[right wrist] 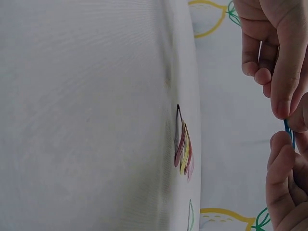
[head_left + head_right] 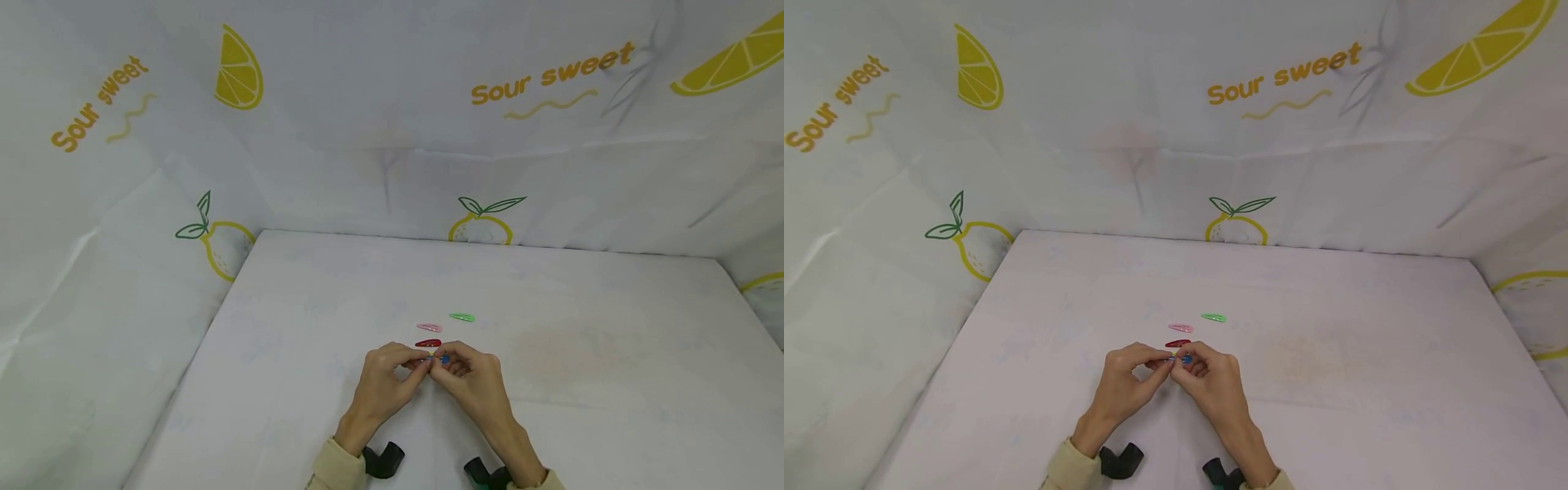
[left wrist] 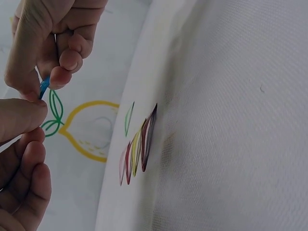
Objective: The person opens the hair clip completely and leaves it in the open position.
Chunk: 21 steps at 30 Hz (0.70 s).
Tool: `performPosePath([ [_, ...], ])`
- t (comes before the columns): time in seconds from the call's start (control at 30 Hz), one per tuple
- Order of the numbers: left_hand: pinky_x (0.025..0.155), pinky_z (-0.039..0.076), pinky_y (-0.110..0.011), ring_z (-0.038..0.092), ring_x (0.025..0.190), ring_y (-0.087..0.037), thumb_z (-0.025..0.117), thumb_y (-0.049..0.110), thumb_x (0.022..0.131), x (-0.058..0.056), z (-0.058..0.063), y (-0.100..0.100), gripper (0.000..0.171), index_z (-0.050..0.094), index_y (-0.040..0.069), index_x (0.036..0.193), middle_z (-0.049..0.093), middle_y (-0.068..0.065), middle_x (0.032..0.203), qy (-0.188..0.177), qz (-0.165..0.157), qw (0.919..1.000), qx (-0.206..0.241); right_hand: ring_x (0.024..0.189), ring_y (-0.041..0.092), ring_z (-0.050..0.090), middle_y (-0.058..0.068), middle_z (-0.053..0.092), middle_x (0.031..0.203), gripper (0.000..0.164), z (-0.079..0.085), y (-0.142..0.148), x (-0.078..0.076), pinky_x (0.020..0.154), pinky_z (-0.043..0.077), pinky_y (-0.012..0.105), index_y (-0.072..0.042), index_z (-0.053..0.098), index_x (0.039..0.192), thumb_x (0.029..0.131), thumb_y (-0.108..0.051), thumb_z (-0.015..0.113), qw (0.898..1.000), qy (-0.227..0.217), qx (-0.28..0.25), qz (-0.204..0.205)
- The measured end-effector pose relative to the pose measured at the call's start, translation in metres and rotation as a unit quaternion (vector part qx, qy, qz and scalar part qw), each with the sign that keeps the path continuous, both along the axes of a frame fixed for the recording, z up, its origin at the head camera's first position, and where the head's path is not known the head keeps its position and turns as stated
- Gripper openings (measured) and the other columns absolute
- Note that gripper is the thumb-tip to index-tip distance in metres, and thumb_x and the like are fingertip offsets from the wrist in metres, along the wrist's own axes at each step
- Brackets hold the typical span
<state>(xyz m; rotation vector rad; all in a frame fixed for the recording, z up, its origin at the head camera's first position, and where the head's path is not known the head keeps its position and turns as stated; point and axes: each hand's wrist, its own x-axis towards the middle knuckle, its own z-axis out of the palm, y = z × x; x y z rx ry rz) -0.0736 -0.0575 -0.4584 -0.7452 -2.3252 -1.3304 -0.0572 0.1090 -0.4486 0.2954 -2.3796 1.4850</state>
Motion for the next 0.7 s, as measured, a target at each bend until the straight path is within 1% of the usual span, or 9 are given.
performPosePath([
  [0.2,0.068,0.054,-0.015,0.069,0.069,-0.009,0.082,0.005,0.084,0.0,-0.0006,0.0007,0.006,0.082,0.005,0.09,0.078,-0.002,0.077,0.004,0.008,1.0,0.003,0.056,-0.004,0.053,-0.004,0.067,0.065,0.022,-0.0016,-0.0001,-0.0007,0.05,0.048,0.015,-0.009,0.073,0.083,0.076,0.012,0.077,1.0,0.003,-0.001,0.0],
  [0.37,0.068,0.055,-0.015,0.071,0.07,-0.01,0.082,0.003,0.083,0.0004,-0.0007,0.001,0.007,0.082,0.005,0.09,0.079,-0.003,0.079,0.001,0.009,0.9999,0.01,0.056,-0.004,0.053,-0.004,0.067,0.064,0.022,-0.0027,0.0003,-0.0006,0.05,0.048,0.015,-0.008,0.073,0.083,0.076,0.012,0.077,1.0,0.001,0.002,0.001],
  [0.7,0.067,0.054,-0.013,0.072,0.07,-0.011,0.083,0.001,0.081,0.0013,-0.0012,0.0016,0.008,0.082,0.004,0.089,0.08,-0.005,0.081,0.005,0.016,0.9998,0.012,0.054,-0.004,0.052,-0.004,0.067,0.063,0.022,-0.0034,-0.0005,-0.0004,0.049,0.047,0.015,-0.008,0.073,0.082,0.076,0.012,0.078,1.0,-0.007,0.009,-0.001],
])
